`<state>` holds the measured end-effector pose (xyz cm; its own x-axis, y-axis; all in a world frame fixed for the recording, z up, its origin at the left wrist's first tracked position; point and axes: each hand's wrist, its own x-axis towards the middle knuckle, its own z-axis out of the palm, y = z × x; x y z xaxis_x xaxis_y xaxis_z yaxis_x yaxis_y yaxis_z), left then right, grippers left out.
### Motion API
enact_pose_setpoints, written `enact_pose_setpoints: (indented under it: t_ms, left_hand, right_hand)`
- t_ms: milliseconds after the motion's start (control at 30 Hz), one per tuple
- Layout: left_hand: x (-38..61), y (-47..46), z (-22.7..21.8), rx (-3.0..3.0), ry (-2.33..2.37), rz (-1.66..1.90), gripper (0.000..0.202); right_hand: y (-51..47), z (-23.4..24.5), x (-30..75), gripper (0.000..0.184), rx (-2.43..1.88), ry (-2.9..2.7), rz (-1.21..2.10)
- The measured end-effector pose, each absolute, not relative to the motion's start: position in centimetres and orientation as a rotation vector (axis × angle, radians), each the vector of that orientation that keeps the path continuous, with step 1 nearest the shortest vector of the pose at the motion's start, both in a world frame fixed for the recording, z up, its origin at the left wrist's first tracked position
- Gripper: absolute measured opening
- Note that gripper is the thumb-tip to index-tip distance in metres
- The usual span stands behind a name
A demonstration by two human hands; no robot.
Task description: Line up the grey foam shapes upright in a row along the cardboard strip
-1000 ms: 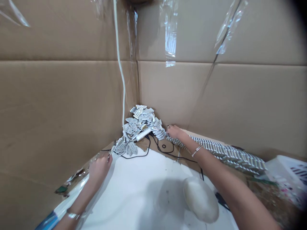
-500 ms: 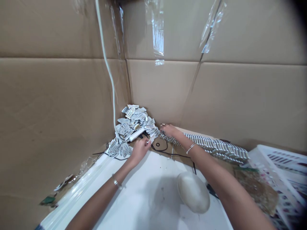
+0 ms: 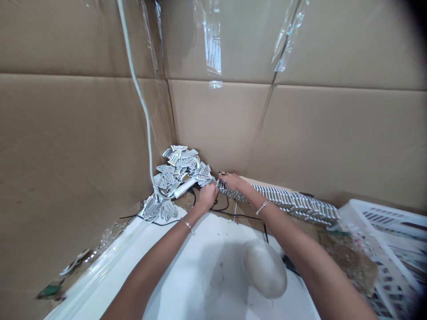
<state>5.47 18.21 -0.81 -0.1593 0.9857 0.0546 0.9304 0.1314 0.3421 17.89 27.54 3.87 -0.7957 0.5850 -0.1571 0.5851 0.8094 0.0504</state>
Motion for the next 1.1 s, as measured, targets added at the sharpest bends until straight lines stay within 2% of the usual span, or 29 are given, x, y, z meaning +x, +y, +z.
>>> enact_pose_setpoints:
  t_ms: [367,533,800,1100]
  left_hand:
    - [5.5,18.2,0.0,1.97,2.109,0.356,0.026]
    - [5.6,19.2,0.2,1.996,2.064,0.329,0.028]
    - [3.6,19.2,-0.6,2.052,1.941,0.38,0.027]
    - [3.6,19.3,-2.0,2.017,2.087,0.323,0.035]
  right_hand:
    - [27.7,3.9,18.4,0.038,0.995,2.798,-0.107]
    - [27.5,3.7,18.7,0.045,1.024,2.824,-0.116]
    - [26.8,4.5,18.4,0.041,0.994,2.813,-0.109]
    - [27.0,4.5,18.0,0.042,1.013,2.77,-0.107]
